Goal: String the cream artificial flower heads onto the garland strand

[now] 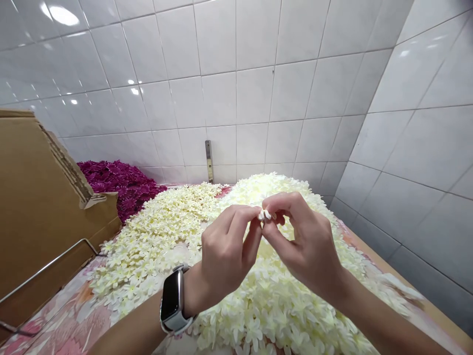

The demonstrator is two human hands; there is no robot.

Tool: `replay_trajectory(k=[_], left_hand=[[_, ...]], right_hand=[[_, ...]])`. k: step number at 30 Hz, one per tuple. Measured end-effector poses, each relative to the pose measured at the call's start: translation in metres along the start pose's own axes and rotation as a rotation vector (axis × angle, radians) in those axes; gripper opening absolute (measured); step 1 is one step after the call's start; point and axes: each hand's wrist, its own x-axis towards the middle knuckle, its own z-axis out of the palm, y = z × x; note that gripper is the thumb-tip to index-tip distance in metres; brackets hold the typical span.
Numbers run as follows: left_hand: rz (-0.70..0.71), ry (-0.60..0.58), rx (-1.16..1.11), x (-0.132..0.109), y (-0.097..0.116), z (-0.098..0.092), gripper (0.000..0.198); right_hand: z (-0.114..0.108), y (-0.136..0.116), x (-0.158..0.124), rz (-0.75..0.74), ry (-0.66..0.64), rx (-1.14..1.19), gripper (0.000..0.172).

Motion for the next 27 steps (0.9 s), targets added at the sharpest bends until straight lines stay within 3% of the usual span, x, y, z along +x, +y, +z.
replay_trajectory(k=[3,5,7,9,13,15,17,21,27], left_hand=[[-0.177,-0.063,-0.186,0.004,0.003,-0.004,0.008],[-0.418,-0.212,-0.450,0.012,0.004,-0.011,0.007],[-0.616,-0.345,-0.676,0.020,0.004,-0.016,0.010],[-0.722,-0.389,-0.781,0.024,0.001,-0.018,0.010],[-0.750,-0.326,-0.802,0.026,-0.006,-0.015,0.008],[-0.733,-0.324,-0.798,0.025,-0.008,-0.014,0.009],[-0.724,-0.333,-0.799,0.025,-0.008,-0.014,0.010],[-0.732,-0.358,-0.838,0.025,-0.008,-0.014,0.012],[-0.742,-0.464,-0.868,0.024,-0.010,-0.013,0.009]], right_hand=[[-0.001,-0.002,0.002,0.088,0.099,0.081,0.010],[-0.010,0.000,0.008,0.275,-0.013,0.313,0.007],[-0.020,0.005,0.015,0.426,-0.226,0.524,0.008],[-0.027,0.008,0.019,0.458,-0.299,0.553,0.010],[-0.029,0.007,0.016,0.192,-0.078,0.197,0.012],[-0.028,0.004,0.013,0.149,-0.135,0.100,0.012],[-0.028,0.003,0.013,0.198,-0.253,0.144,0.015],[-0.029,0.006,0.017,0.288,-0.356,0.378,0.017],[-0.032,0.020,0.021,0.361,-0.330,0.501,0.017]])
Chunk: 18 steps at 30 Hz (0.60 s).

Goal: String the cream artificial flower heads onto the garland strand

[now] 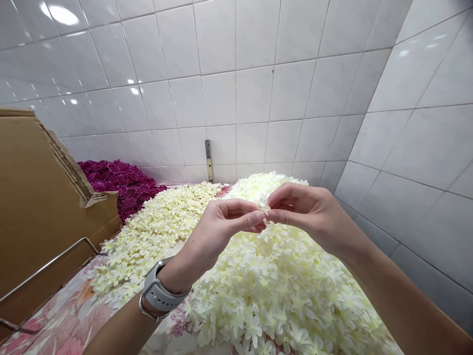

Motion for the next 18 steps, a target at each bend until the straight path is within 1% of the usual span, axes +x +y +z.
replay_trajectory(k=[3,5,7,8,10,11,13,15,17,18], left_hand=[[-0.027,0.008,0.013,0.002,0.000,0.000,0.013],[-0.038,0.048,0.032,0.004,-0.001,-0.001,0.014],[-0.047,0.101,0.052,0.007,-0.003,-0.002,0.015],[-0.053,0.120,0.060,0.009,-0.004,-0.003,0.015],[-0.069,0.151,0.075,0.013,-0.008,-0.006,0.015],[-0.074,0.168,0.079,0.015,-0.010,-0.007,0.015],[-0.074,0.210,0.081,0.019,-0.014,-0.010,0.015],[-0.062,0.249,0.080,0.022,-0.017,-0.011,0.017],[-0.047,0.246,0.085,0.022,-0.019,-0.011,0.019],[-0.039,0.227,0.088,0.022,-0.019,-0.011,0.020]], right_hand=[[-0.004,0.005,0.002,0.028,0.062,0.002,0.018],[-0.006,0.009,0.004,0.064,0.105,0.014,0.020],[-0.006,0.013,0.005,0.086,0.190,-0.011,0.022],[-0.006,0.015,0.006,0.080,0.262,-0.065,0.022],[-0.005,0.020,0.007,0.036,0.405,-0.245,0.019],[-0.004,0.022,0.008,0.015,0.441,-0.338,0.017],[-0.002,0.025,0.009,-0.009,0.448,-0.458,0.015],[-0.001,0.026,0.009,-0.016,0.415,-0.483,0.015],[0.000,0.024,0.009,-0.020,0.337,-0.449,0.018],[0.001,0.023,0.008,-0.010,0.267,-0.410,0.019]])
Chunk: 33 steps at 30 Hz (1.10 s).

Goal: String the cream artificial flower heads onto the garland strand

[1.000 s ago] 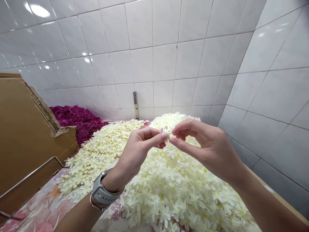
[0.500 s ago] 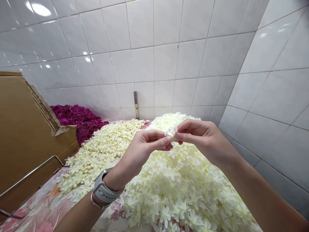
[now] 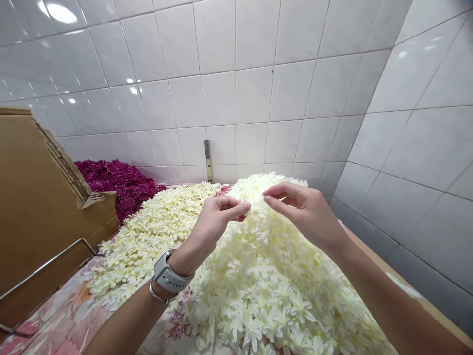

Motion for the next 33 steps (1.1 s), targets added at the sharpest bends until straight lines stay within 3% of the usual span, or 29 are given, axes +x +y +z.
replay_trajectory(k=[3,5,11,17,19,22,24,26,29,33], left_hand=[[0.007,-0.109,0.004,-0.002,0.000,0.000,0.022],[-0.003,-0.186,-0.004,-0.003,0.001,-0.001,0.020],[-0.023,-0.311,-0.045,-0.003,0.003,-0.003,0.016],[-0.034,-0.260,-0.084,-0.001,0.001,-0.002,0.017],[-0.047,-0.210,-0.102,0.001,0.000,-0.002,0.015],[-0.070,-0.145,-0.090,0.003,-0.001,-0.003,0.015],[-0.075,-0.116,-0.060,0.003,-0.001,-0.003,0.016],[-0.063,-0.112,-0.034,0.002,-0.001,-0.002,0.016],[-0.047,-0.144,-0.026,0.000,-0.002,-0.002,0.018],[-0.041,-0.218,-0.077,-0.001,-0.002,-0.002,0.018]], right_hand=[[-0.001,-0.004,-0.001,0.052,-0.242,0.181,0.024],[-0.002,-0.005,-0.002,0.082,-0.309,0.282,0.025],[-0.006,-0.003,0.001,0.101,-0.253,0.297,0.019],[-0.006,0.004,0.005,0.164,-0.238,0.397,0.018],[-0.005,0.006,0.005,0.176,-0.169,0.382,0.022],[-0.003,0.006,0.003,0.089,0.160,0.136,0.025],[-0.001,0.003,0.001,-0.019,0.263,-0.022,0.027],[0.001,0.000,-0.001,-0.068,0.102,-0.030,0.026],[0.003,-0.002,-0.002,-0.002,-0.222,0.150,0.026],[0.001,0.000,0.000,0.091,-0.298,0.347,0.025]])
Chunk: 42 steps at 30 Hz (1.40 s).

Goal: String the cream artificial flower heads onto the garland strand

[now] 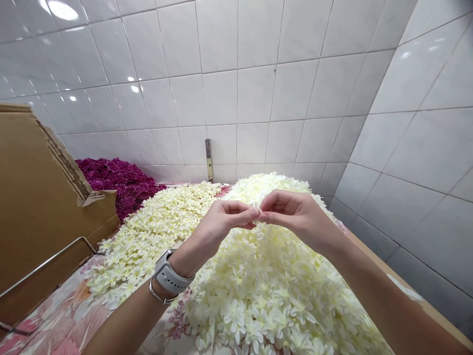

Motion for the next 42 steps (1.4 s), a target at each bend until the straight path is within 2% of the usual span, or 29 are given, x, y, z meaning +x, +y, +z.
replay_trajectory(k=[3,5,7,9,11,12,14,17,19,22,26,33,37,42], left_hand=[[0.011,-0.074,-0.029,-0.0003,0.0006,-0.0004,0.019],[0.010,-0.060,-0.028,0.0000,0.0011,-0.0004,0.019],[-0.003,-0.002,-0.029,0.0004,0.0016,-0.0002,0.017],[-0.012,0.060,-0.034,0.0008,0.0016,0.0001,0.016],[-0.016,0.093,-0.030,0.0010,0.0011,0.0003,0.017],[-0.014,0.097,-0.025,0.0011,0.0005,0.0003,0.017],[-0.006,0.077,-0.015,0.0015,-0.0012,0.0000,0.018],[0.012,0.037,-0.002,0.0025,-0.0042,-0.0008,0.018],[0.009,0.027,-0.006,0.0031,-0.0055,-0.0013,0.017],[0.008,-0.011,-0.040,0.0031,-0.0052,-0.0012,0.018],[0.009,-0.038,-0.052,0.0017,-0.0025,0.0007,0.020],[0.032,0.003,-0.011,0.0021,-0.0019,0.0036,0.020],[0.082,0.083,0.124,-0.0005,0.0002,0.0057,0.019],[0.133,0.073,0.215,-0.0044,0.0038,0.0063,0.017]], right_hand=[[-0.0046,0.0012,0.0010,-0.002,0.054,-0.003,0.024],[-0.0061,0.0024,0.0014,-0.007,0.121,-0.034,0.024],[-0.0058,0.0038,0.0015,-0.036,0.278,-0.103,0.025],[-0.0044,0.0049,0.0013,-0.104,0.496,-0.270,0.022],[-0.0025,0.0050,0.0007,-0.176,0.602,-0.486,0.021],[-0.0015,0.0045,0.0003,-0.194,0.580,-0.563,0.022],[0.0003,0.0026,-0.0004,-0.178,0.419,-0.594,0.024],[0.0017,-0.0003,-0.0007,-0.103,0.146,-0.440,0.025],[0.0012,-0.0010,-0.0003,-0.069,0.058,-0.295,0.027],[-0.0018,-0.0007,0.0003,-0.033,0.058,-0.119,0.027],[-0.0061,-0.0003,0.0007,0.020,0.093,-0.050,0.025],[-0.0059,-0.0008,0.0019,0.065,0.099,-0.102,0.029],[-0.0025,-0.0031,0.0000,0.058,0.034,-0.178,0.027],[-0.0002,-0.0038,-0.0008,0.049,0.018,-0.155,0.027]])
